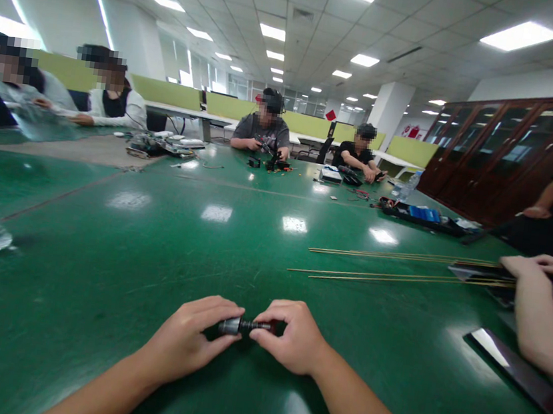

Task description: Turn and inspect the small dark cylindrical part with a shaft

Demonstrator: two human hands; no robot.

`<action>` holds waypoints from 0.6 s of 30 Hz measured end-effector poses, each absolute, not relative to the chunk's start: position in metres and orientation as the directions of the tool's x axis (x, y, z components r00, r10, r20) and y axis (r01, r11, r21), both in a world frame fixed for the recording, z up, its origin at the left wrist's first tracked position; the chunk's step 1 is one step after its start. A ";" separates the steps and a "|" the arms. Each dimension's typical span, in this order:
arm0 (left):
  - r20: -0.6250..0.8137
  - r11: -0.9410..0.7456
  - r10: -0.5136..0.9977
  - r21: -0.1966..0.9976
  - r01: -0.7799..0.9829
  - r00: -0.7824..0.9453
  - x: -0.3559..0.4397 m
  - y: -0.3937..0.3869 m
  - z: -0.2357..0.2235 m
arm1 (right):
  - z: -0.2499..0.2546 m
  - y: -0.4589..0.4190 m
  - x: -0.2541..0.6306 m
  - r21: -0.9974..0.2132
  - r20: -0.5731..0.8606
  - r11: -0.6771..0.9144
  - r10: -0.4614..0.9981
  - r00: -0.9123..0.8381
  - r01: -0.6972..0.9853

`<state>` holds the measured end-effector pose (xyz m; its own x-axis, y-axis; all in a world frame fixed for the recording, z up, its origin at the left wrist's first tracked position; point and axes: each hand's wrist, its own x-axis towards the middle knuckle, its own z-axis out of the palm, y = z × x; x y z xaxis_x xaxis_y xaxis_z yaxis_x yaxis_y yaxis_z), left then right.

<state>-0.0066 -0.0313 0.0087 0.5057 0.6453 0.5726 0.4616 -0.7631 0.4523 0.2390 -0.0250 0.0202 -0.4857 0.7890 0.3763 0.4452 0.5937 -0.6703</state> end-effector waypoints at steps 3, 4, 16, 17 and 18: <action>0.567 -0.762 0.647 0.456 0.459 0.510 -0.007 -0.032 0.009 | 0.020 -0.025 0.239 -0.672 0.377 0.593 0.790 -0.484 0.444; 0.561 -0.759 0.650 0.459 0.461 0.513 -0.007 -0.032 0.009 | 0.020 -0.025 0.239 -0.673 0.377 0.592 0.790 -0.483 0.443; 0.550 -0.751 0.659 0.449 0.484 0.513 -0.008 -0.031 0.009 | 0.021 -0.025 0.240 -0.680 0.375 0.588 0.792 -0.482 0.438; 0.550 -0.751 0.660 0.449 0.485 0.512 -0.009 -0.031 0.009 | 0.021 -0.024 0.240 -0.679 0.376 0.589 0.791 -0.482 0.437; 0.551 -0.751 0.659 0.449 0.484 0.512 -0.009 -0.031 0.009 | 0.021 -0.025 0.240 -0.679 0.376 0.589 0.791 -0.482 0.437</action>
<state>-0.0087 -0.0308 0.0091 0.5116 0.6592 0.5511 0.4840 -0.7510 0.4492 0.2396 -0.0245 0.0208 -0.4816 0.7914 0.3764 0.4374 0.5892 -0.6793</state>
